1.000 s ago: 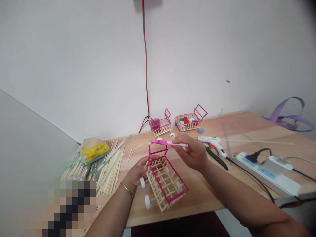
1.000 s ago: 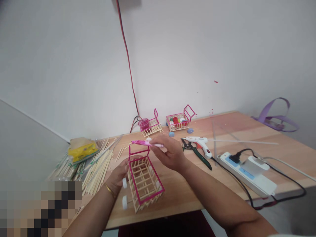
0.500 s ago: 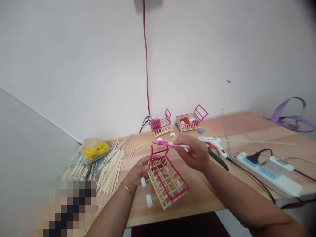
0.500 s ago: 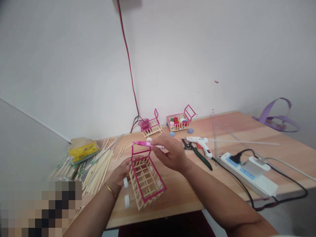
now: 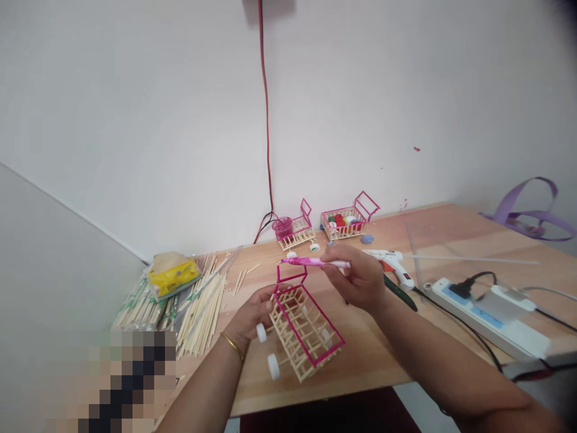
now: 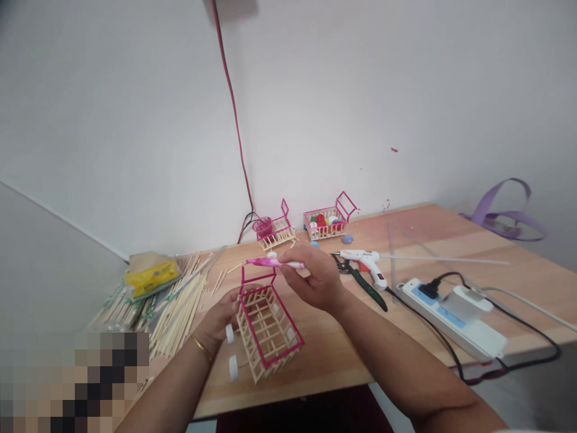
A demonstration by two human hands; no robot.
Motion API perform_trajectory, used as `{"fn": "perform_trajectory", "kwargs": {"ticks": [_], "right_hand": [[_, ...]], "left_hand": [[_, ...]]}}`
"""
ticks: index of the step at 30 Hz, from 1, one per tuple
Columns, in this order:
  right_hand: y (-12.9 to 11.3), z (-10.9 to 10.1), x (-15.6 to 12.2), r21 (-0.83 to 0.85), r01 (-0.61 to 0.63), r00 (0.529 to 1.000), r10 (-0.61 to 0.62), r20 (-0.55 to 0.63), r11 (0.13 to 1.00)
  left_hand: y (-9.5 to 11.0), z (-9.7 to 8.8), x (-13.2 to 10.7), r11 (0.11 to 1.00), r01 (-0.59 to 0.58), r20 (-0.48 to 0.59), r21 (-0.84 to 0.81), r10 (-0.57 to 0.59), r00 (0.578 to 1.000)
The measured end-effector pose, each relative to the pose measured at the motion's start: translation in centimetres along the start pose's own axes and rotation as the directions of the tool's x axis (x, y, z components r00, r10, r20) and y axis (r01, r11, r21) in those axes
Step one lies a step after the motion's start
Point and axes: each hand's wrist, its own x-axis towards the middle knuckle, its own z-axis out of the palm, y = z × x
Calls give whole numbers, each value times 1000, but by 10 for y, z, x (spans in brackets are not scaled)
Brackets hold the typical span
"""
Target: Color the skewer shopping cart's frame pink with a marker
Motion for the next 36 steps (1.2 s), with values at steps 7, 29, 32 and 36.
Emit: {"fn": "perform_trajectory", "kwargs": {"ticks": [7,29,32,36], "right_hand": [[-1,-1,2,-29,-1,1000,1,19,1000],[-1,-1,2,-71,-73,997,74,1,995],[-1,-3,3,-104,-82,997,80,-23,991],[-1,-2,2,-37,-49,999,48,-2,998]], "left_hand": [[0,0,0,1000,-2,-4,4,2,1000],[0,1,-1,1000,-9,1,5,9,1000],[-1,0,-1,1000,-8,-5,3,8,1000],[-2,-2,-1,1000,27,4,13,-27,1000]]}}
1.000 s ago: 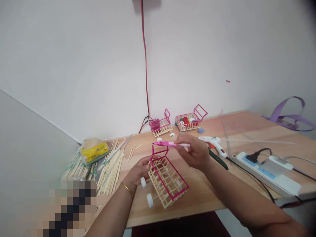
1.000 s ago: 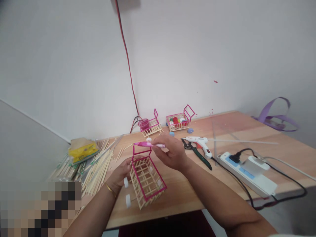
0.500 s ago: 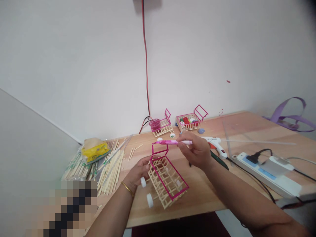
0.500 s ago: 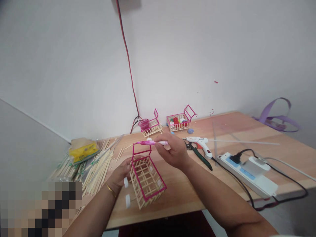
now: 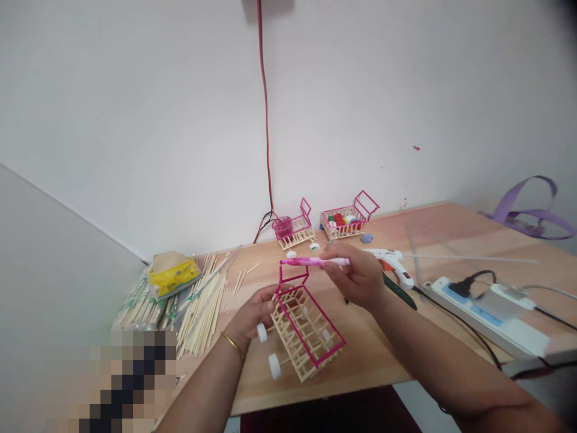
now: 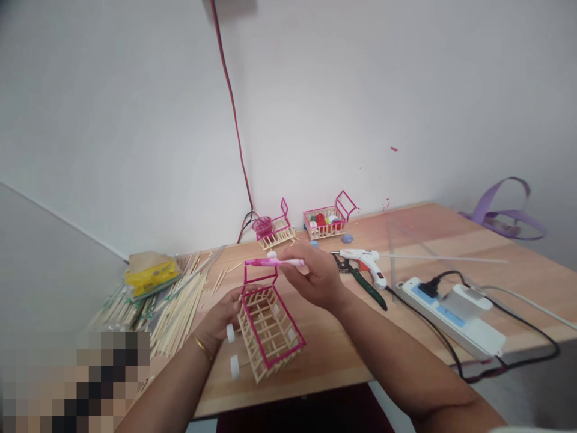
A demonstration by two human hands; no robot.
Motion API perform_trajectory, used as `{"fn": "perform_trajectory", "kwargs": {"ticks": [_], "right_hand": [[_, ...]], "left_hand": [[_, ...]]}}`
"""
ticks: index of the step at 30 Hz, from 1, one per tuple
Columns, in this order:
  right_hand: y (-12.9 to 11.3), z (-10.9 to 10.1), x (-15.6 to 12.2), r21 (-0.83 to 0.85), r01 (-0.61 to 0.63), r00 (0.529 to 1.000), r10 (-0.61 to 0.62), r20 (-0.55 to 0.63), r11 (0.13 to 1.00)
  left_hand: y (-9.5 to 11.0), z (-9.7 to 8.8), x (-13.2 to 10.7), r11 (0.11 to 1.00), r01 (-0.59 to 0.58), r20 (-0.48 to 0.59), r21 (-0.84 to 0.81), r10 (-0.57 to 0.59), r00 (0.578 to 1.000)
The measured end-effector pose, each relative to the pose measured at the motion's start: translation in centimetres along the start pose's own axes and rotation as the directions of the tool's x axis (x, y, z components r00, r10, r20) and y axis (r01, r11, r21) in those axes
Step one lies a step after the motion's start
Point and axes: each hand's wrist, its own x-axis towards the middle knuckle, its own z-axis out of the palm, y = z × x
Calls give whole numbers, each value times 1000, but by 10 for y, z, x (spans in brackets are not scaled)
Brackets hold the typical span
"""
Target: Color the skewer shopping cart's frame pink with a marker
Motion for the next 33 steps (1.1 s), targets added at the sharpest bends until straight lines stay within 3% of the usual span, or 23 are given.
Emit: {"fn": "perform_trajectory", "kwargs": {"ticks": [4,11,27,33], "right_hand": [[-2,2,0,55,69,997,-72,43,996],[-3,0,2,2,139,989,-139,52,990],[-2,-1,3,-93,94,996,-93,13,991],[-2,0,2,-24,66,998,-65,24,998]], "left_hand": [[0,-1,0,1000,8,-6,3,-8,1000],[1,1,0,1000,3,-13,20,-3,1000],[1,1,1,1000,3,-27,16,-3,1000],[0,1,0,1000,-6,-19,27,6,1000]]}}
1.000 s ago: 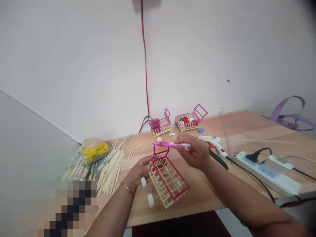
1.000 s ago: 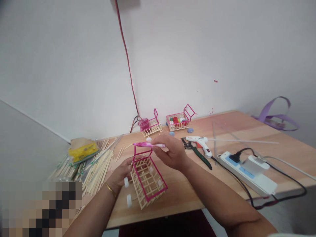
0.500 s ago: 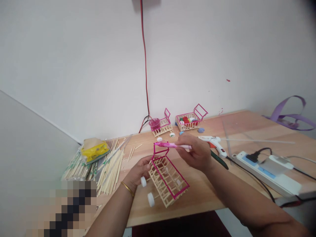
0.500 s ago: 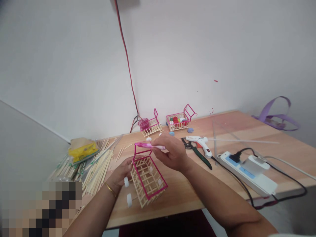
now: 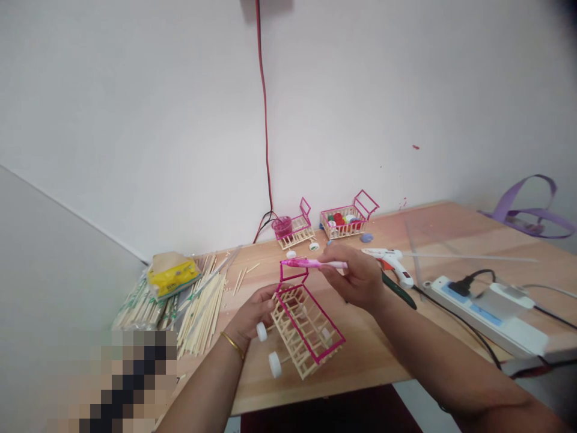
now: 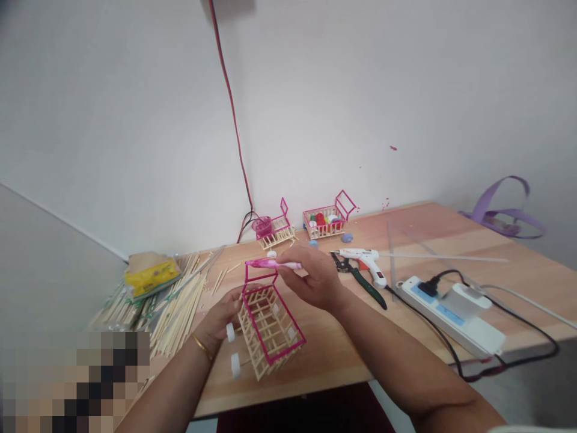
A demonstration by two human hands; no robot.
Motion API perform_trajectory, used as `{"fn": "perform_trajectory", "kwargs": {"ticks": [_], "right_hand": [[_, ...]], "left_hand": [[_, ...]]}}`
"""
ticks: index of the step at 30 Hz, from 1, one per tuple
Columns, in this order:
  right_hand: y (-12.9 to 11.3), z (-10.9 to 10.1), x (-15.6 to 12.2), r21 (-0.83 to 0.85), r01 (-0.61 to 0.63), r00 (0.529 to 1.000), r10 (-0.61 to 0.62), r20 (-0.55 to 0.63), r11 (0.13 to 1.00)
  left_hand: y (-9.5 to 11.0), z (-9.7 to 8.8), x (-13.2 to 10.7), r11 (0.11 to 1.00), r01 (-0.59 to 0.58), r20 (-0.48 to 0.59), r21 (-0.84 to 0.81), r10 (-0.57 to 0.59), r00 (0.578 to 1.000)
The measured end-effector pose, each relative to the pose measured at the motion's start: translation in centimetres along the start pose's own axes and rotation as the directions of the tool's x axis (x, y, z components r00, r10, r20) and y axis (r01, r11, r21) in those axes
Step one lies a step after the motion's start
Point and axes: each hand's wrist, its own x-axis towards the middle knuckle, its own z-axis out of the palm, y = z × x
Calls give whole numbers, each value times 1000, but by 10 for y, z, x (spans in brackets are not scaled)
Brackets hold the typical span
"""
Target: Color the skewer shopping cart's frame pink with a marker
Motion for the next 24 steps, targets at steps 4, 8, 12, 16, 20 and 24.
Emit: {"fn": "perform_trajectory", "kwargs": {"ticks": [4,8,12,16,20,24], "right_hand": [[3,-1,-1,-83,-41,998,36,-59,996],[6,-4,-1,-147,-109,987,89,-134,983],[6,-5,-1,-110,-100,988,85,-129,989],[7,-6,-2,-53,-134,985,127,-114,990],[8,-7,-1,-26,-169,981,166,-104,985],[11,-8,1,-23,-176,983,174,-66,984]], "left_hand": [[1,0,0,999,-33,-12,-8,33,999],[3,0,-1,999,-44,-28,-21,43,999],[2,0,-1,999,-23,-14,-31,23,1000],[1,0,-3,999,11,-13,-37,-12,1000],[2,0,-6,998,54,5,-20,-54,999],[3,-1,-8,996,85,7,0,-85,996]]}}
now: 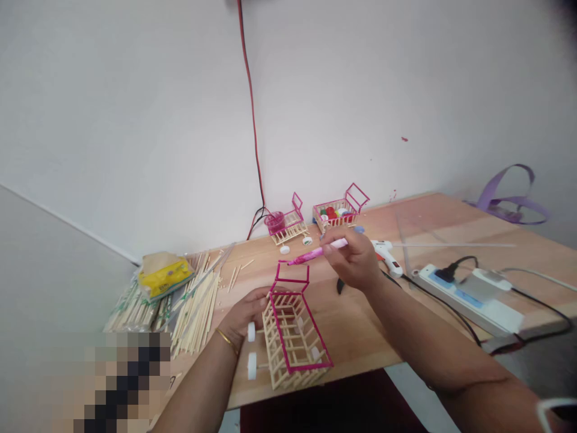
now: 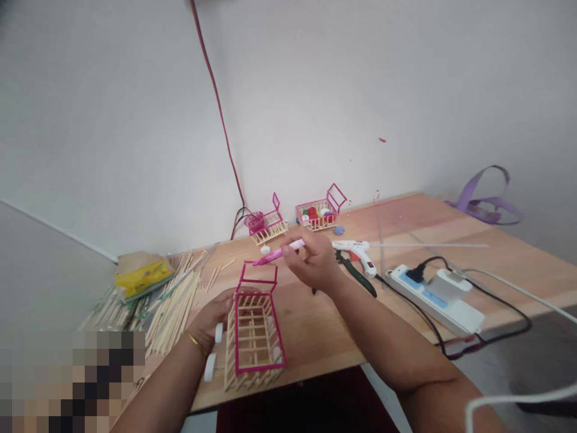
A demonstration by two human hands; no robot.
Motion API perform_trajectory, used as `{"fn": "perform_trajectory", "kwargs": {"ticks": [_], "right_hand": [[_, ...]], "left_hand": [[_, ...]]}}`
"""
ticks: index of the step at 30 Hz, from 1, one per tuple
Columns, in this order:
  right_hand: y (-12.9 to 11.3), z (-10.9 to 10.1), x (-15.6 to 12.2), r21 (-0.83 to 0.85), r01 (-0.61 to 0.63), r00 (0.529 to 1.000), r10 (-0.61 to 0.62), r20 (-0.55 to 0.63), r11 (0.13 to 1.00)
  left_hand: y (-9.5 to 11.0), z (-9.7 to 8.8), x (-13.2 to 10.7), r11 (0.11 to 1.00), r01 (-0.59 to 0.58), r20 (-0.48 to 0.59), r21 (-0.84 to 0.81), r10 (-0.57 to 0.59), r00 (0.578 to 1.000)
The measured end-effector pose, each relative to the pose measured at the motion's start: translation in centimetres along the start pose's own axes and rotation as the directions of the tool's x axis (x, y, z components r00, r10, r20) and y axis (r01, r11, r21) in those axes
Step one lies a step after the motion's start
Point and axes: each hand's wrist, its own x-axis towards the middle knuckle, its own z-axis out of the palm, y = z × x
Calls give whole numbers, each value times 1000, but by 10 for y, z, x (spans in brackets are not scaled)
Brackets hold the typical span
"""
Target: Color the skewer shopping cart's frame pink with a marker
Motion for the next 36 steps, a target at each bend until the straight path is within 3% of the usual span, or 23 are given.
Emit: {"fn": "perform_trajectory", "kwargs": {"ticks": [7,19,36], "right_hand": [[4,0,-1,2,-45,999,45,29,999],[5,-7,4,-71,79,997,-78,11,994],[6,0,-1,75,-20,1000,20,3,997]], "left_hand": [[1,0,-1,1000,-4,22,-14,4,1000],[0,-5,0,1000,-2,11,-18,2,1000],[2,2,0,1000,4,29,10,-4,1000]]}}
